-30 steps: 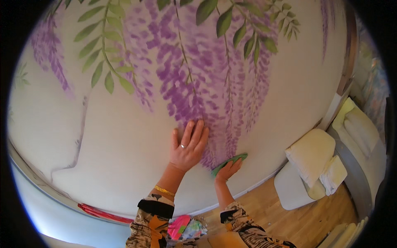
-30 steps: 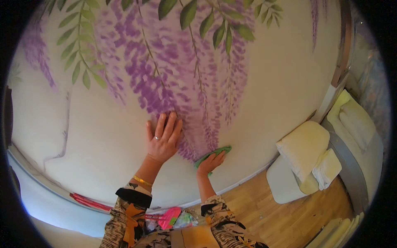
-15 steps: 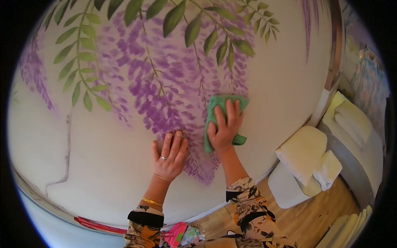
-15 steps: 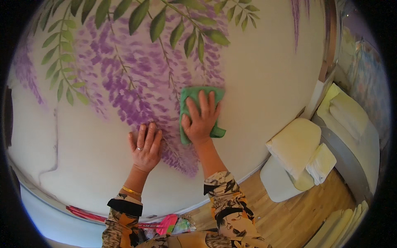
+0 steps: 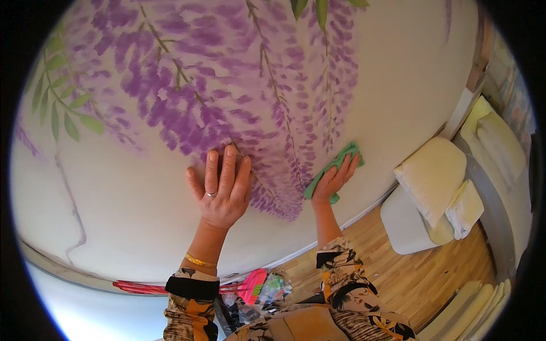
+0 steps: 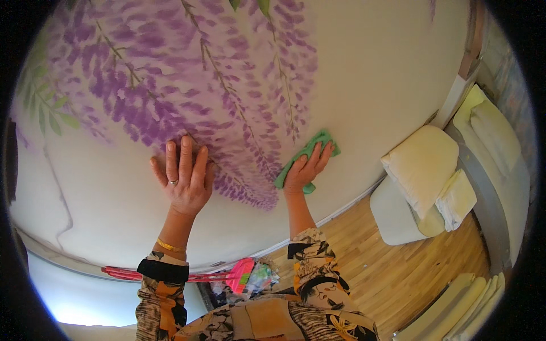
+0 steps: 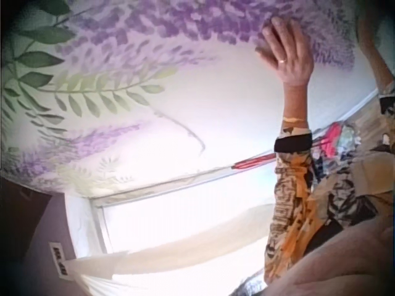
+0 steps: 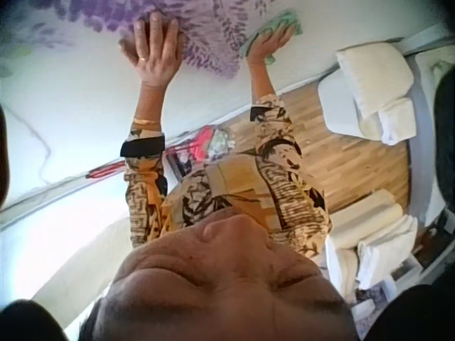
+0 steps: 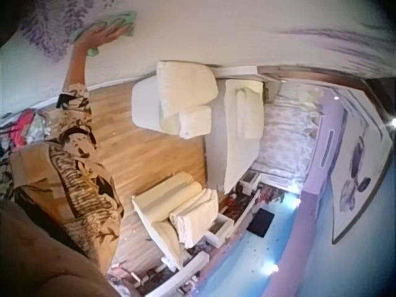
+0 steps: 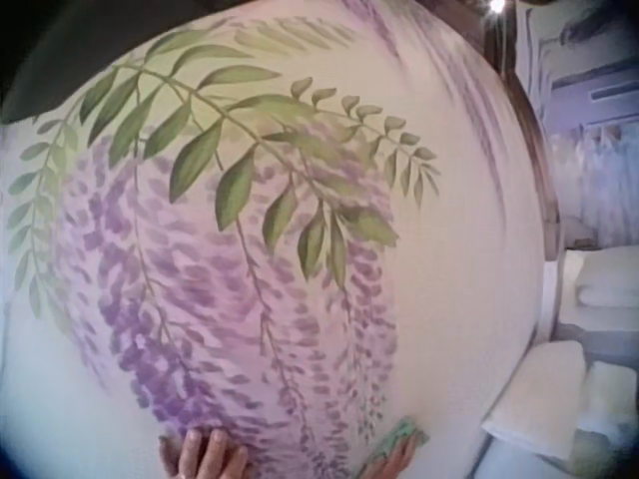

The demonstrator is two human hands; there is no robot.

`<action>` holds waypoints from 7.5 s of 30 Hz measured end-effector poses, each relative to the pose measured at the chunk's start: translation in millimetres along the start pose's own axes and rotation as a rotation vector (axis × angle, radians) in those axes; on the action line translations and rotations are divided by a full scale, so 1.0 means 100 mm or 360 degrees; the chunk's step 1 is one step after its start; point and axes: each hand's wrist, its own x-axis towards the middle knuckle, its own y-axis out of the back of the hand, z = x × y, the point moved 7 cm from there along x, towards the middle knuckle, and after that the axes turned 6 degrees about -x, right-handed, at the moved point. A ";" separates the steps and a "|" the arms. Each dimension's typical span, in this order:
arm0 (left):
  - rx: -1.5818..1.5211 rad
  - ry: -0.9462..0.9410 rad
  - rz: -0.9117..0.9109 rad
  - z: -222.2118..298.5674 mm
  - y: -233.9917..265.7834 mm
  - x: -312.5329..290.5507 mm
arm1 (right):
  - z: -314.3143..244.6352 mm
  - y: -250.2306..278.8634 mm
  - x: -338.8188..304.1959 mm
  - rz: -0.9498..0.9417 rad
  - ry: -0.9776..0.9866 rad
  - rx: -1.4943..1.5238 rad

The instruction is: The person wipes a wall with a green cloth, moving from a plain white section to a floral mural. The hands remain in view throughout, using consistent wiping motions across the surface.

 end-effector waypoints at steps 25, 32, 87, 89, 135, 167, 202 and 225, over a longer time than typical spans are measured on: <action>-0.0029 -0.0075 0.0094 0.06 0.06 -0.03 | -0.25 0.07 -0.29 -0.0181 -0.0513 -0.0057; -0.0134 -0.0070 0.0036 0.05 0.09 -0.06 | -1.01 0.00 1.15 -0.0011 0.0286 -0.0042; 0.0129 0.0003 -0.0044 -0.89 0.81 -0.71 | -2.51 0.13 0.23 -0.0417 0.2130 0.0442; 0.0120 0.0000 -0.0035 -0.88 0.80 -0.72 | -2.67 0.13 0.18 -0.0317 0.1997 0.0440; 0.0085 0.0029 0.0063 -0.82 0.70 -0.75 | -0.43 0.03 -0.28 -0.0196 0.0460 0.0147; 0.0100 -0.0033 -0.0021 -0.81 0.62 -0.80 | 0.39 0.18 -1.90 -0.0015 -0.1694 0.0896; 0.0053 0.0047 0.0009 -0.80 0.73 -0.71 | -1.75 0.35 -1.60 -0.0946 0.1709 0.0506; -0.0219 -0.0071 -0.0181 -0.08 0.29 -0.34 | -0.44 0.01 0.67 -0.0041 0.0545 0.0023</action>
